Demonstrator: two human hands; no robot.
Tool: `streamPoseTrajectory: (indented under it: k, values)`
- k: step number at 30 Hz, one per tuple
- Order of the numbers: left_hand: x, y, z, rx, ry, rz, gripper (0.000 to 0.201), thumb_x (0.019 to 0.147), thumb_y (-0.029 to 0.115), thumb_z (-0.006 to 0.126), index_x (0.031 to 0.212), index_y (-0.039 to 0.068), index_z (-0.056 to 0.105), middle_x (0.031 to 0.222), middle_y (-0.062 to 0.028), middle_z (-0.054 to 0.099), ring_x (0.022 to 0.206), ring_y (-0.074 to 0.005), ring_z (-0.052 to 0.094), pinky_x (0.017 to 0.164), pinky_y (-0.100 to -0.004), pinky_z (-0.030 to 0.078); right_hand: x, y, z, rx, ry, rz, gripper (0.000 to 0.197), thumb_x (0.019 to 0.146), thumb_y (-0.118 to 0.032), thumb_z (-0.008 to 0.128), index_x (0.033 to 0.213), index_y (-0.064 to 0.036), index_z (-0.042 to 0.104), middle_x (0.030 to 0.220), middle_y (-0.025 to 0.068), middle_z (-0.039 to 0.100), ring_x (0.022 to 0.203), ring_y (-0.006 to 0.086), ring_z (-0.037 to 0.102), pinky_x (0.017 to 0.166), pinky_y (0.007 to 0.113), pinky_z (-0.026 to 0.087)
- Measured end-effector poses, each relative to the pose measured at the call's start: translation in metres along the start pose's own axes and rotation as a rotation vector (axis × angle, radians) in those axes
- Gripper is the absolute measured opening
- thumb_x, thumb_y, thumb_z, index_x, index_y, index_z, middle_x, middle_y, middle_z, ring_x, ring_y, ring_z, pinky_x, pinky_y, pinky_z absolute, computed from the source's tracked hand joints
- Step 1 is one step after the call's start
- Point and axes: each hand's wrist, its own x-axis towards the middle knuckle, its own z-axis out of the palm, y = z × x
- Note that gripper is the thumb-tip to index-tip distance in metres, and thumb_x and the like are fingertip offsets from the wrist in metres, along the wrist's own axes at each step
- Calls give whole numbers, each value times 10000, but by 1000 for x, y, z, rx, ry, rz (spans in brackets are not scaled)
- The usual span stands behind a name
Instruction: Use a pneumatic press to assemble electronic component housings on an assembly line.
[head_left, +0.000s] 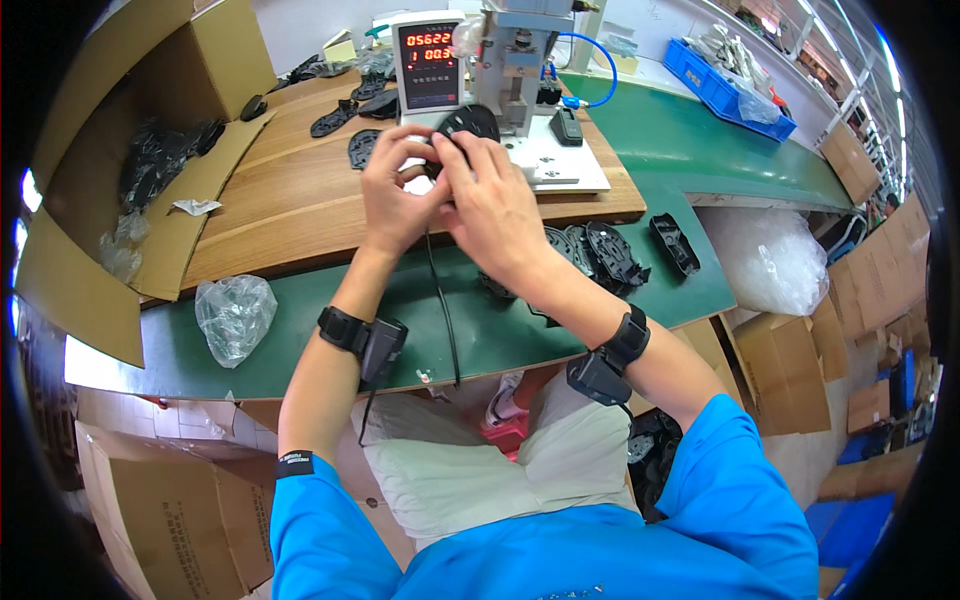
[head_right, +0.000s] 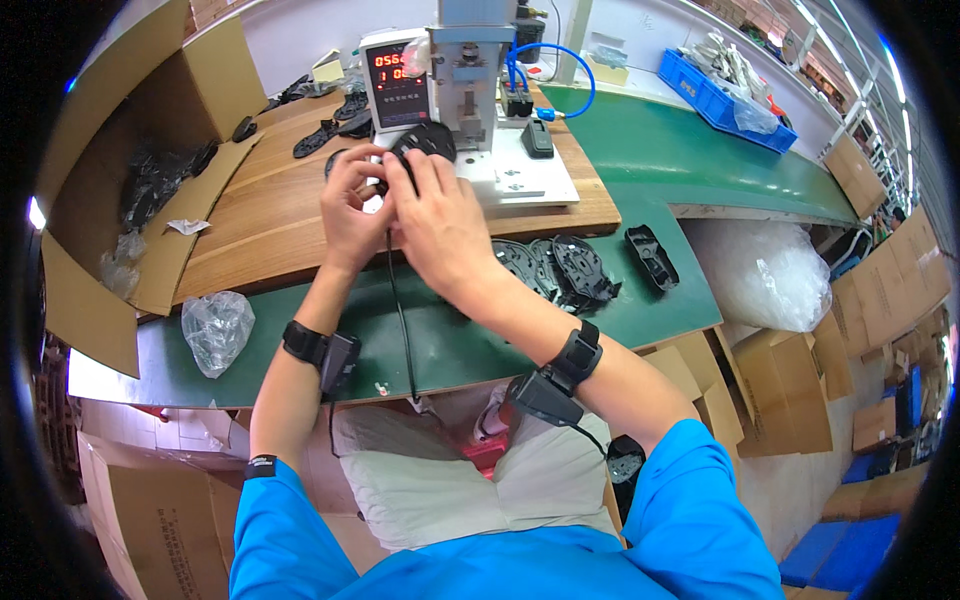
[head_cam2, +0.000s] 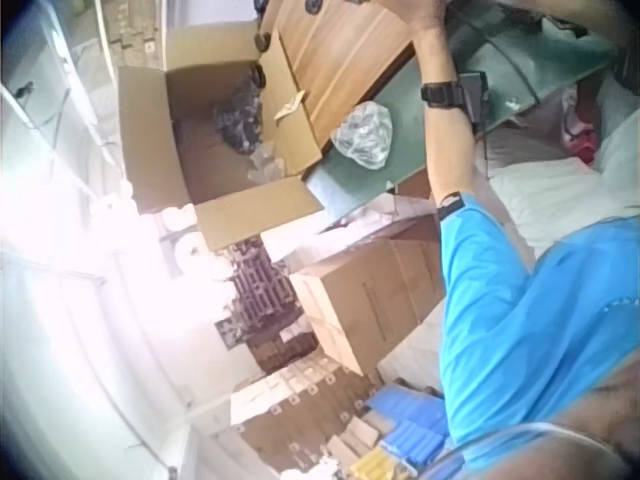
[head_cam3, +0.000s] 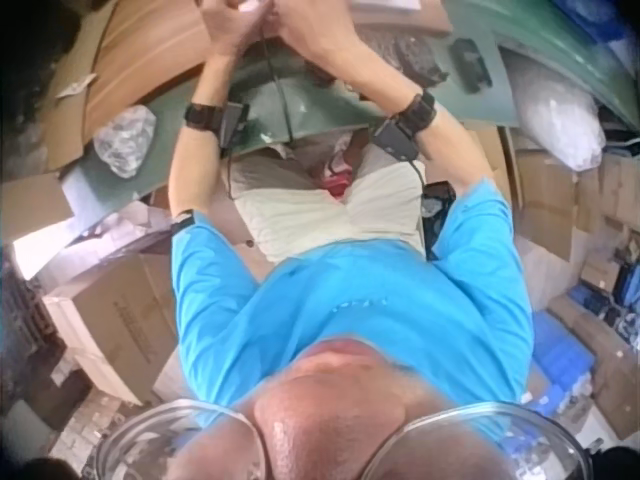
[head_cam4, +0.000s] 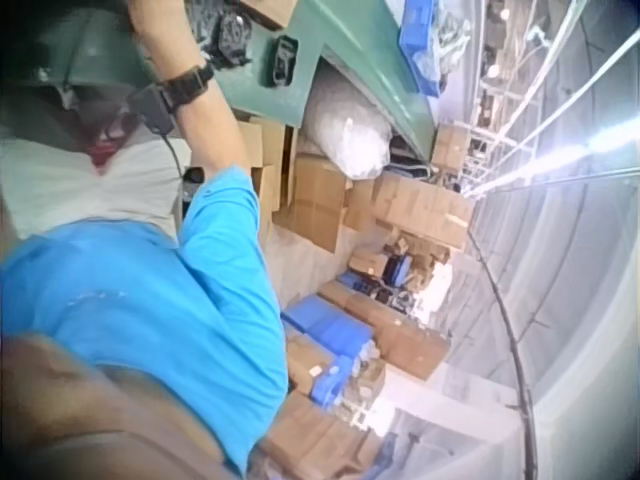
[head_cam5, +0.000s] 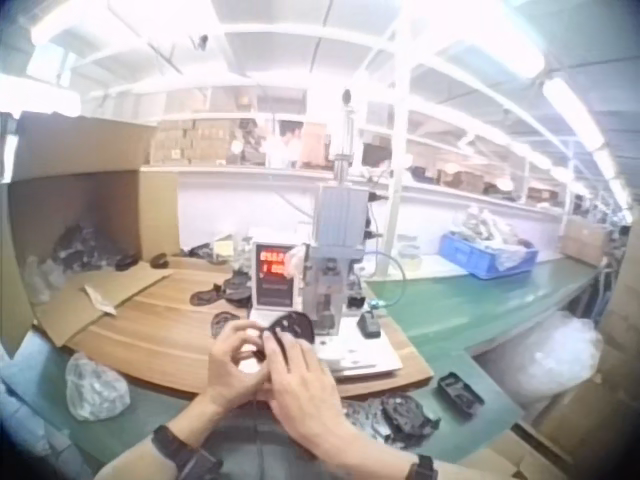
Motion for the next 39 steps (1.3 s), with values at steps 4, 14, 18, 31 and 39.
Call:
streamPoseTrajectory:
  k: [4,14,18,31,39]
  values:
    - [3,-6,-13,5,-39,22,185,944,58,654,1117,-8,663,1069,-136,707,959,-226,721,851,-347,614,-6,23,1,43,8,-4,372,821,-38,753,1182,-44,660,1264,143,662,1140,360,665,934,465,582]
    - [-6,-69,-58,948,-319,-260,554,962,197,644,1475,10,550,1483,-218,591,1438,-406,481,1191,-508,405,-24,64,-54,-14,46,1,306,801,30,747,1093,-52,706,1117,102,712,1068,330,684,879,454,560]
    - [-3,-60,-58,950,-305,-309,524,965,199,643,1450,18,565,1447,-206,611,1400,-394,510,1180,-505,414,-25,71,-46,-21,63,-51,295,826,36,739,1102,-65,711,1094,97,714,1030,324,697,867,441,565]
    - [-5,-58,-59,945,-274,-265,483,962,205,657,1405,25,587,1392,-209,629,1344,-390,545,1137,-505,447,-21,78,-31,0,-27,-96,240,830,49,696,1042,-63,685,1109,88,725,1001,331,710,861,455,571]
    - [-5,-62,-59,953,-272,-252,477,966,201,653,1406,30,586,1400,-205,627,1351,-392,543,1133,-513,451,-11,70,-40,18,-157,-73,234,856,47,634,1064,-56,663,1080,117,715,984,359,698,833,479,565]
